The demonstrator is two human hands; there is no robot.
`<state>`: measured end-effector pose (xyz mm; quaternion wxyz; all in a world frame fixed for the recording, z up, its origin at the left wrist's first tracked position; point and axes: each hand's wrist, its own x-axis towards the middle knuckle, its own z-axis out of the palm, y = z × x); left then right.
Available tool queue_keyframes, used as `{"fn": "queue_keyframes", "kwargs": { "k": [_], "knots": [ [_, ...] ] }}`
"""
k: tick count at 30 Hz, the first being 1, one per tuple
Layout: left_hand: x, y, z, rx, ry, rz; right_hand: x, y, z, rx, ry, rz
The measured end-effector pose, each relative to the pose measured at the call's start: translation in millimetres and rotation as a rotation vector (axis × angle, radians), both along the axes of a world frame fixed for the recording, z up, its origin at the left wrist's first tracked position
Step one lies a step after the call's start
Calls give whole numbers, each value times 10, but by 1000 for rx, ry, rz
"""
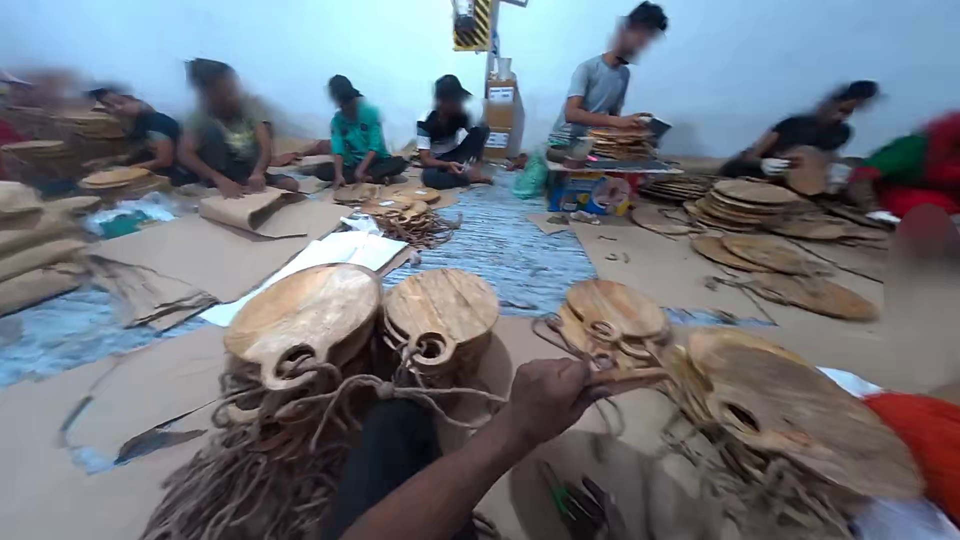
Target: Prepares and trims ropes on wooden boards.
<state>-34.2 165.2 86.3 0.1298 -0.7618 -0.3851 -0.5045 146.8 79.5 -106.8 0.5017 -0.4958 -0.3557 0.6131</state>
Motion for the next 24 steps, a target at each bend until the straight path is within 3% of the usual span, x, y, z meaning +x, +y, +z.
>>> {"fn": "queue_keyframes", "kwargs": {
  "k": [3,5,10,14,17,19,22,24],
  "knots": [
    [289,-196,-569,17,130,-48,-21,-63,273,-21,301,-36],
    [396,-374,-716,40,180,-72,-82,-88,466,-54,315,-128],
    [398,-779,-1102,-129,463,-152,-95,-48,53,62,258,-315],
    [312,-862,-1510,-415,583,-101,-114,-14,202,-126,263,-231],
    [290,-795,-1445,-767,596,-33,-172,48,158,-196,270,-81],
    [204,-692,-1332,-950,606,-6,-183,65,103,-155,164,-10],
    [68,-437,-1385,-1045,659,65,-95,51,318,-80,-377,-117],
    [4,-281,-1503,-1109,664,125,29,26,260,-72,-680,-213]
  ]
}}
